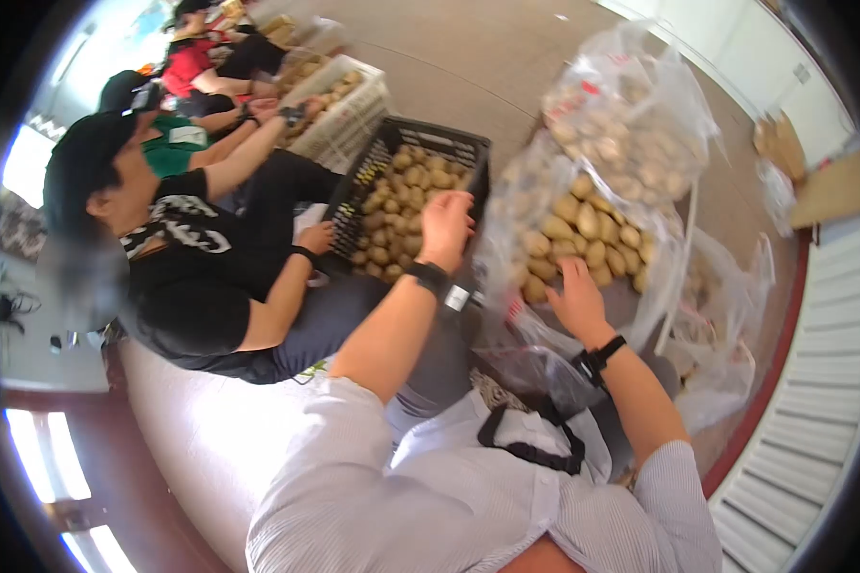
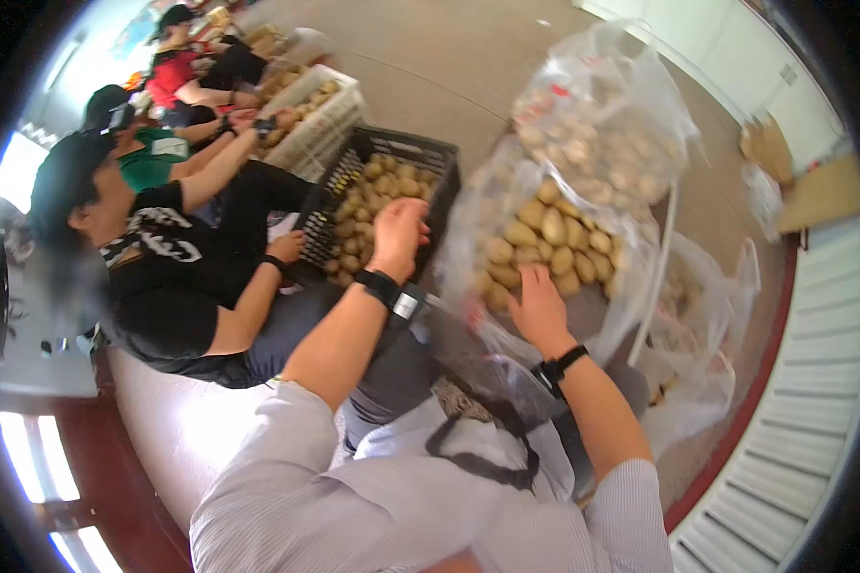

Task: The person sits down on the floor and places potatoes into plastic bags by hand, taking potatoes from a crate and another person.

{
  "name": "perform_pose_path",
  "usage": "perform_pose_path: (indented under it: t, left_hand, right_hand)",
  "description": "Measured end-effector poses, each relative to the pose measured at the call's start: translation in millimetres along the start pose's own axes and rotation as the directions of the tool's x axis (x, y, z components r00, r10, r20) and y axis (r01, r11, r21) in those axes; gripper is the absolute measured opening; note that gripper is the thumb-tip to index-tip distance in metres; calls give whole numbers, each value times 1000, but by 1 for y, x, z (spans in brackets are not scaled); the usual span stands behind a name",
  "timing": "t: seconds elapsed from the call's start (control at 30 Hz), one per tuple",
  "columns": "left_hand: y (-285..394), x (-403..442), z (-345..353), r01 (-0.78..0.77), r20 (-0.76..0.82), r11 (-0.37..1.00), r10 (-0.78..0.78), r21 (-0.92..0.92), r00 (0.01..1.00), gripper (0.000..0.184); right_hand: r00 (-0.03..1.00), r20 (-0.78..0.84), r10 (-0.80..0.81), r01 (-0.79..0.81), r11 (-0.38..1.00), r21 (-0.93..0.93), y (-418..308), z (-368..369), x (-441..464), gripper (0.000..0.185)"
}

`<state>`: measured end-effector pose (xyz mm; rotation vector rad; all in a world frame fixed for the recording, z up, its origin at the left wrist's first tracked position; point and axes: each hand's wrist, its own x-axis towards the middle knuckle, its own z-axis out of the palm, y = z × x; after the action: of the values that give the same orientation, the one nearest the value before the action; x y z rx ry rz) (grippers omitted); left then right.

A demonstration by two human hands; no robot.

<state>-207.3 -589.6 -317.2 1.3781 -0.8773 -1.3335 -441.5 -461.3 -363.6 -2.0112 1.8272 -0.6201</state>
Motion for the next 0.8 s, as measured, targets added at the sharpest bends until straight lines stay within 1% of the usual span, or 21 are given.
perform_pose_path:
  t: [0.07,0.13,0.2,0.23,0.3,0.33,0.4,0.43,0.47,0.5,0.53,0.6,0.7,0.8]
  left_hand:
    - [-1,2,0,14,-4,999,-14,-30,1000,17]
    - [2,-1,-1,33,24,999,-33,-10,999,17]
    - [-1,2,-1,57,30,997,-59,44,998,17]
    - [1,1,0,50,36,997,-52,59,998,17]
    - [-2,1,-1,30,71,997,-35,72,997,17]
    - [-5,1,-1,21,71,997,-26,71,997,17]
    - [-7,4,-1,-21,111,991,7,132,994,18]
    - [-9,5,1,-64,102,988,50,139,994,17]
    - [-12,6,2,-73,101,988,59,136,993,17]
    - [-16,6,2,-58,101,990,45,132,994,18]
    - [-12,2,2,-44,100,991,31,129,995,19]
    - [-4,-2,0,-52,111,989,37,140,993,19]
    - [-12,-5,1,-51,129,987,31,151,991,20]
    - [-23,0,-3,-74,119,982,54,174,991,20]
  right_hand:
    - [996,12,-84,85,994,-63,-16,11,8,52]
    - [987,61,-148,156,976,-154,-31,17,14,50]
    - [968,46,-247,251,947,-200,-33,32,20,55]
    - [963,35,-268,269,943,-193,-33,39,23,55]
    - [945,91,-315,328,907,-265,-31,50,23,54]
    - [943,85,-320,331,905,-267,-32,52,21,54]
    - [947,134,-291,318,906,-278,-38,55,25,53]
    - [946,127,-299,324,903,-281,-41,57,25,53]
    - [950,117,-289,310,910,-274,-43,60,24,58]
    - [954,113,-277,297,917,-265,-44,62,23,64]
    - [953,113,-282,303,915,-267,-46,64,23,64]
    - [964,125,-236,262,930,-260,-46,67,18,64]
    - [966,148,-212,249,919,-305,-49,70,15,62]
    - [974,133,-182,212,942,-259,-63,64,11,60]
